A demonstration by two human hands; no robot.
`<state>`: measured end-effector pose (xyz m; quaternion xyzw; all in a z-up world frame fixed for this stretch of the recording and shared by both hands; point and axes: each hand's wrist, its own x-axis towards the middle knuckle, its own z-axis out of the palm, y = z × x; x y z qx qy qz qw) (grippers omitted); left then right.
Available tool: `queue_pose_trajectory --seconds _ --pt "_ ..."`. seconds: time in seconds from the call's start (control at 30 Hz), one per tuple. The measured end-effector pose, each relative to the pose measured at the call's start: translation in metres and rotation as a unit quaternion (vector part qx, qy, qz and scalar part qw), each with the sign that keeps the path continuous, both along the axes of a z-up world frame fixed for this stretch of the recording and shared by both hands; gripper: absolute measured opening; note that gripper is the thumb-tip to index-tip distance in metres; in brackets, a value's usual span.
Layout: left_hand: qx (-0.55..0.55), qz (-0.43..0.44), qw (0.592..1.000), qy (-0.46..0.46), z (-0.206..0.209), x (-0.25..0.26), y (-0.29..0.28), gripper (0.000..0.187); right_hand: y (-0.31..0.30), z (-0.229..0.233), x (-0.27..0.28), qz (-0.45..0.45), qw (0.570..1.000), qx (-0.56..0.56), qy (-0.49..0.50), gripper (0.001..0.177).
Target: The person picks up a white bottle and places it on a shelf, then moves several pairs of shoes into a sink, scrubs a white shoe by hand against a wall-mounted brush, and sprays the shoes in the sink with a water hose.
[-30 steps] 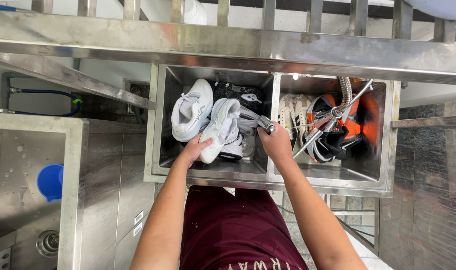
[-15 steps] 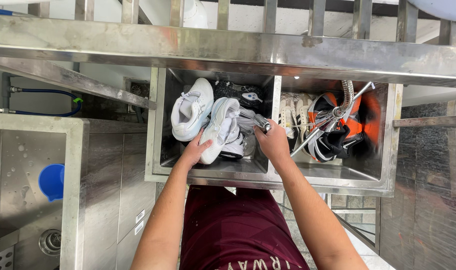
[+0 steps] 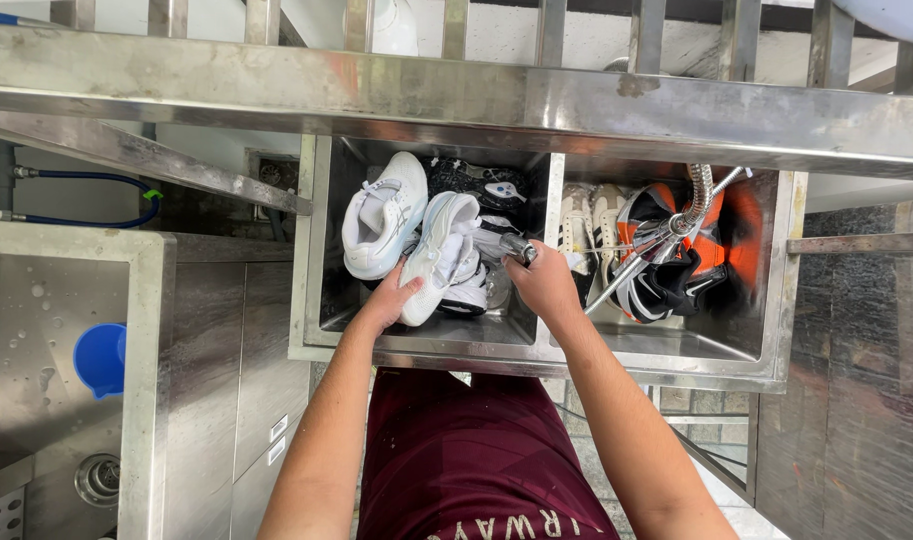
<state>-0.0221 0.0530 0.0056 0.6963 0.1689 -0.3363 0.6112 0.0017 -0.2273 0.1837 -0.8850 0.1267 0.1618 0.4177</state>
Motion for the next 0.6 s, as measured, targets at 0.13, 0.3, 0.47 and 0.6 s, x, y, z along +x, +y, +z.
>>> queue_pose_trajectory --seconds 0.13,0.3,0.47,0.6 --pt "-0.028 0.035 0.999 0.016 0.001 0.000 -0.006 0.096 0.000 0.002 0.001 -0.004 1.000 -0.009 -0.007 0.026" --pt "0.038 0.001 0.998 -0.054 0.012 -0.005 -0.013 0.121 -0.004 0.004 -0.002 0.009 0.999 -0.034 0.013 0.028" --pt "0.176 -0.025 0.974 -0.140 0.069 0.001 -0.028 0.104 -0.020 -0.002 -0.019 0.015 0.999 -0.044 0.005 0.028" --pt "0.295 -0.039 0.938 -0.176 0.141 0.012 -0.041 0.091 -0.039 -0.010 -0.035 0.016 0.996 -0.085 -0.003 0.032"
